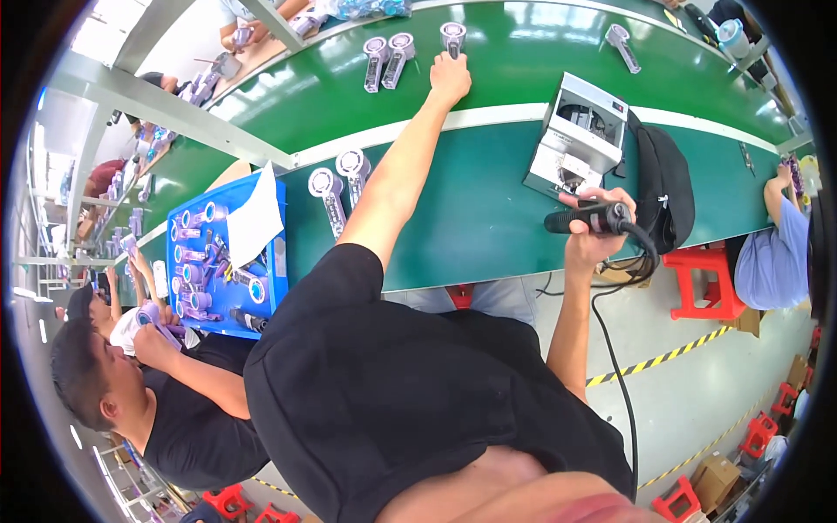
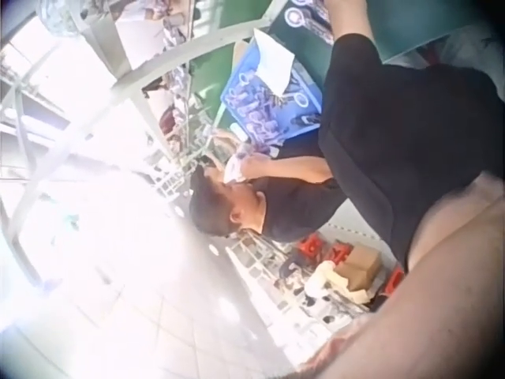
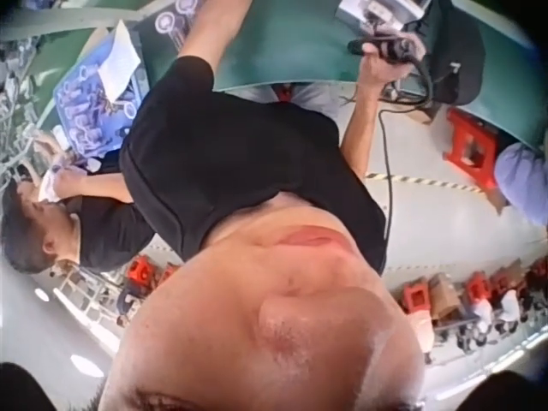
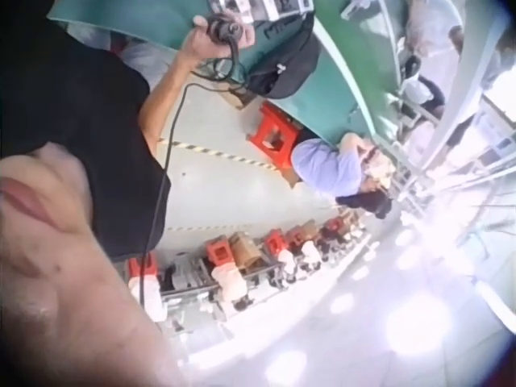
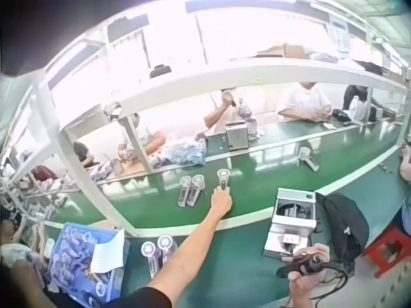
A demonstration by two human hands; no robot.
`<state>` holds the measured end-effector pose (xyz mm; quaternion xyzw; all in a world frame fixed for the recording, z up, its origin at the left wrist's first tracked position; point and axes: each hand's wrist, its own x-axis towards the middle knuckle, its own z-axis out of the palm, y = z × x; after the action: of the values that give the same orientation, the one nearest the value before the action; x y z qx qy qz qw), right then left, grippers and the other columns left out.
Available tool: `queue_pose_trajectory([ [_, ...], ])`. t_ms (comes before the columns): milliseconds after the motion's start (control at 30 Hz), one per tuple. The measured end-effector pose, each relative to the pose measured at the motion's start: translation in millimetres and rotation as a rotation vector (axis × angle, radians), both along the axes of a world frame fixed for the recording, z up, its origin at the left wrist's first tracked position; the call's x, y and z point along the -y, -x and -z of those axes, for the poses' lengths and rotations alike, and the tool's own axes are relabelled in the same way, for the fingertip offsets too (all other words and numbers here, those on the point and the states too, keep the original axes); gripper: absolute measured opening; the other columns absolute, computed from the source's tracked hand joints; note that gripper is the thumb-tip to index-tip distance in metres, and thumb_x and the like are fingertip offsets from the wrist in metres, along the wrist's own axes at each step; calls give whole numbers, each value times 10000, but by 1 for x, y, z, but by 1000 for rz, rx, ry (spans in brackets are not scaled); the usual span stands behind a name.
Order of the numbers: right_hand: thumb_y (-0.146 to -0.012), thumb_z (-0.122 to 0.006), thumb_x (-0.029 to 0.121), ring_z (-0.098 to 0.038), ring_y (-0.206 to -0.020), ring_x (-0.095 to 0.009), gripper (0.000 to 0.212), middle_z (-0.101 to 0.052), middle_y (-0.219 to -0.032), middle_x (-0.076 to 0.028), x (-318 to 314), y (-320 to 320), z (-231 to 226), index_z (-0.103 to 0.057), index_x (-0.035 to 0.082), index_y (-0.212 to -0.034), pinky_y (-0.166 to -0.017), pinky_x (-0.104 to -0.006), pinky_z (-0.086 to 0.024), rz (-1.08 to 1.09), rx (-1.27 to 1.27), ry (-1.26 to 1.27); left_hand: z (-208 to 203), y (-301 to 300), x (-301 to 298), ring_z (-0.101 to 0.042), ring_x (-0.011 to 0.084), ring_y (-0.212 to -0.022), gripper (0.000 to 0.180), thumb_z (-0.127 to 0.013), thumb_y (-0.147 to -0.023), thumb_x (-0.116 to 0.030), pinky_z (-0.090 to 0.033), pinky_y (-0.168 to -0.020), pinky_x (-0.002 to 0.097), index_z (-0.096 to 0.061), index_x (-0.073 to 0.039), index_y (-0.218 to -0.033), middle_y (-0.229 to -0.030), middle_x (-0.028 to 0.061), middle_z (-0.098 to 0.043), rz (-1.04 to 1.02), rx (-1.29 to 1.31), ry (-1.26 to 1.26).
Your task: Assembling electronic components onto small devices using a handheld soldering or heat tool at a factory workstation.
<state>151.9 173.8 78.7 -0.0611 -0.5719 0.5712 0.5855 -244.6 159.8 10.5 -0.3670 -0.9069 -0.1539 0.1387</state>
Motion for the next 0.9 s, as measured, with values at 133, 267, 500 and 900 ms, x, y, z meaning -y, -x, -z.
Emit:
queue_pose_trajectory([
  [133, -775, -814, 466, -622, -892, -197, 904, -563, -988, -94, -4, -2, 9, -376, -68, -1358, -844, -541, -605, 23, -4, 141, -2, -52, 19, -625, 386, -936, 282, -569, -845, -166, -502, -781, 520, -639, -137, -1116, -1032, 236, -598, -36, -38, 32],
  [267, -865, -784, 194, -608, -673, -193, 676, -565, -928, -116, -5, 0, 3, -353, 6, -1351, -681, -411, -623, 250, -71, 33, -23, -165, 78, -630, 406, -941, 356, -589, -865, -136, -515, -773, 542, -573, -125, -1220, -1021, 243, -586, -23, 27, 36],
  [500, -836, -723, -77, -608, -536, -140, 584, -627, -733, -74, -9, 15, -32, -380, 1, -1303, -545, -281, -529, 79, 131, 0, -24, -288, 171, -572, 360, -869, 451, -599, -842, -68, -425, -738, 464, -569, -89, -1291, -967, 194, -540, 22, 188, -141],
  [900, -815, -727, -94, -607, -535, -162, 728, -623, -701, -110, -55, 61, -101, -259, 60, -1351, -552, -315, -538, -26, 129, -331, -5, -326, 178, -523, 318, -995, 600, -706, -817, -205, -380, -853, 442, -532, -45, -1368, -1185, 209, -541, 181, 75, -265],
])
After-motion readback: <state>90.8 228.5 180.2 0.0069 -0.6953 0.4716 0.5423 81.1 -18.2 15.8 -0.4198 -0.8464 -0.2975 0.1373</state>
